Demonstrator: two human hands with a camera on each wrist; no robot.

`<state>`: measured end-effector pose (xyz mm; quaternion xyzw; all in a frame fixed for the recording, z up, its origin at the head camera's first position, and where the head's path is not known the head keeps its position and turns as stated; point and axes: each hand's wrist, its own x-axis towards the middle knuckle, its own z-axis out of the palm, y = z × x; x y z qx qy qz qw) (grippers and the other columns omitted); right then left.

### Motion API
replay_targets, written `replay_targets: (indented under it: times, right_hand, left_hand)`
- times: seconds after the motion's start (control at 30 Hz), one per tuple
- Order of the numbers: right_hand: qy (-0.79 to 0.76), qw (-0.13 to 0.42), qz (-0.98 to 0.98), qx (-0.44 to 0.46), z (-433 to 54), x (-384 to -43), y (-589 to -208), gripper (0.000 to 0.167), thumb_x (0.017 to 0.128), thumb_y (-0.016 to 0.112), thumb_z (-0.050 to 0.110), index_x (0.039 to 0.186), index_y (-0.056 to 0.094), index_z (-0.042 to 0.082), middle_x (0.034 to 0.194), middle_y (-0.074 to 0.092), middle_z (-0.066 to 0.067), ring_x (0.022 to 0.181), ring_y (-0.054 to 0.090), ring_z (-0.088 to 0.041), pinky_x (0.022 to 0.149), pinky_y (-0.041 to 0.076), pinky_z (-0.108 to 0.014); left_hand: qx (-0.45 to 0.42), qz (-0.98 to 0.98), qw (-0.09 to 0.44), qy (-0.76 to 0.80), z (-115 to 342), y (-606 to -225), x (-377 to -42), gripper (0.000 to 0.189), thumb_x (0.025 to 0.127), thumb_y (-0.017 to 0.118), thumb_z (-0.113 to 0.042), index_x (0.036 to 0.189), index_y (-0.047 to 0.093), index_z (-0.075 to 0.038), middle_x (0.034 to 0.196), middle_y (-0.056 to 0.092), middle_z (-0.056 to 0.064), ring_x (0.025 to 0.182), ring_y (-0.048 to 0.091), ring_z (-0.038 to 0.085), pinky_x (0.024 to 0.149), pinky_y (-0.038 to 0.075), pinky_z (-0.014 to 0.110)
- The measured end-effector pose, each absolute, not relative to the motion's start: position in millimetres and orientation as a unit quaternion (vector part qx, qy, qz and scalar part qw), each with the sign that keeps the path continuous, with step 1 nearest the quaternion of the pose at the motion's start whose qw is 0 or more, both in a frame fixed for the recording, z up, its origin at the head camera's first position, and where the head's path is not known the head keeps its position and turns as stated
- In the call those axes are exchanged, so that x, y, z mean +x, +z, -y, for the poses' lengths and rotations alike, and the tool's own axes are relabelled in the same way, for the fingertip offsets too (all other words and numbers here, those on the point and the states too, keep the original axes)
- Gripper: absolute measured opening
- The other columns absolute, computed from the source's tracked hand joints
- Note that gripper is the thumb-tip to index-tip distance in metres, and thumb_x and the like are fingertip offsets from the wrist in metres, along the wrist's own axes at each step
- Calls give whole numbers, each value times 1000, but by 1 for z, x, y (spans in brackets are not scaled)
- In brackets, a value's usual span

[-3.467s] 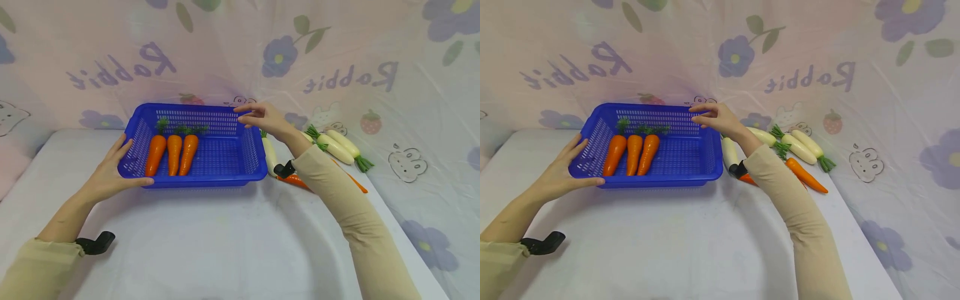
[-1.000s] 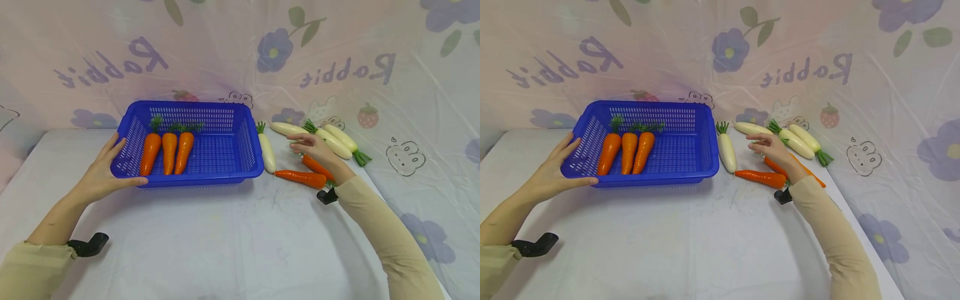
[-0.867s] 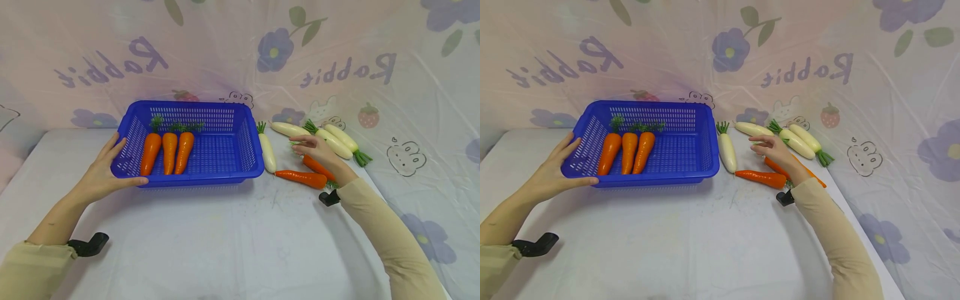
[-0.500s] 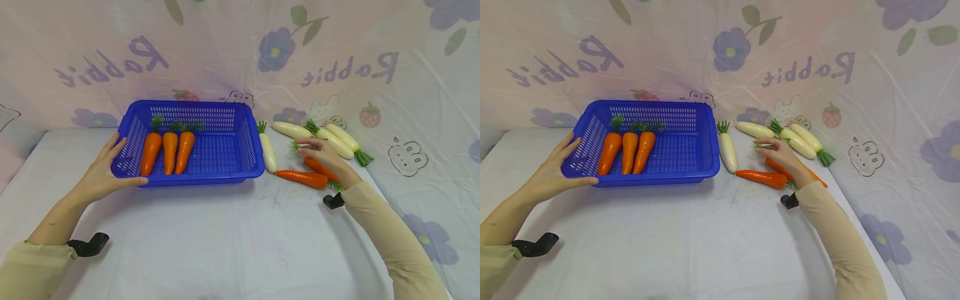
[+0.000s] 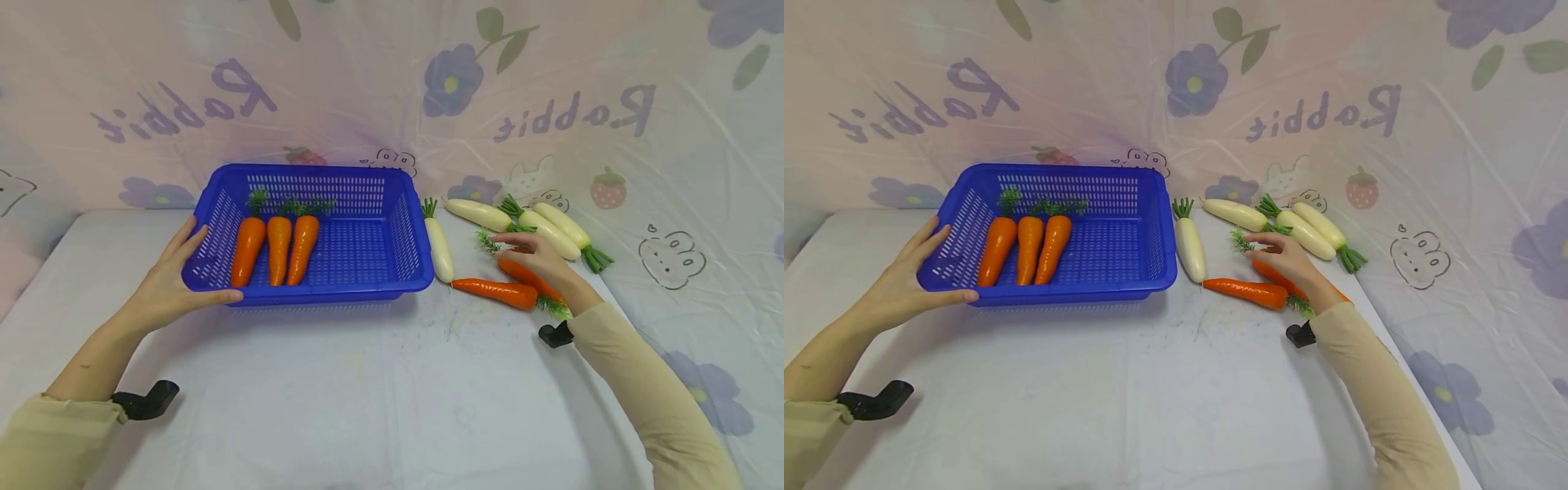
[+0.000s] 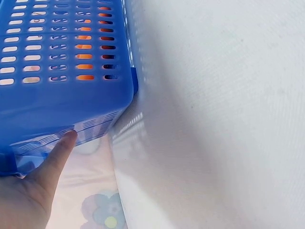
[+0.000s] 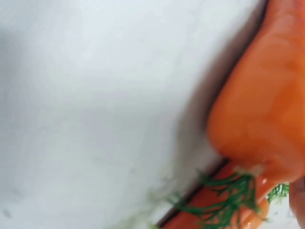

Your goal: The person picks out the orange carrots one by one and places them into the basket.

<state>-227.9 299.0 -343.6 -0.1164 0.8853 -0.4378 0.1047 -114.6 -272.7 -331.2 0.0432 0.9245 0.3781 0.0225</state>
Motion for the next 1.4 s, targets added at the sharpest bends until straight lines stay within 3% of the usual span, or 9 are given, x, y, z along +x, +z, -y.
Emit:
replay_targets:
  times: [0.13, 0.23, 0.73, 0.97, 1.4]
  right_hand:
    - [-439, 95, -885, -125, -303, -226, -345, 43, 92, 63, 20, 130, 57, 2, 141, 48, -19, 133, 40, -28, 114, 27, -52]
    - [-437, 89, -885, -133, -307, -226, -348, 43, 91, 64, 18, 130, 57, -1, 144, 43, -23, 138, 33, -34, 115, 22, -57]
    - [-404, 132, -895, -134, -327, -223, -354, 43, 91, 65, 17, 128, 57, -3, 154, 28, -22, 142, 22, -42, 110, 23, -65]
    - [-391, 152, -895, -153, -333, -220, -356, 38, 91, 61, 5, 127, 57, -6, 153, 27, -26, 141, 18, -48, 111, 21, -66]
    - [-365, 135, -900, -197, -342, -223, -366, 38, 90, 61, 2, 127, 56, -4, 144, 37, -31, 136, 24, -50, 108, 20, -69]
  left_hand:
    - [42, -926, 24, 375, 273, -332, -115, 116, 74, 81, -36, 155, 1, -15, 161, -16, 1, 146, -8, 44, 103, 8, 78]
    - [42, -925, 24, 376, 273, -332, -115, 116, 74, 81, -36, 155, 1, -15, 161, -16, 1, 146, -8, 45, 103, 8, 78]
    - [42, -924, 19, 379, 272, -331, -115, 116, 74, 81, -36, 155, 2, -12, 161, -15, 2, 146, -6, 44, 104, 8, 78]
    - [43, -923, 20, 381, 272, -332, -115, 115, 74, 81, -35, 155, 2, -13, 161, -15, 2, 146, -7, 44, 104, 9, 78]
    - [43, -924, 21, 379, 272, -331, -115, 116, 74, 81, -35, 155, 2, -13, 161, -15, 1, 146, -7, 44, 104, 8, 77]
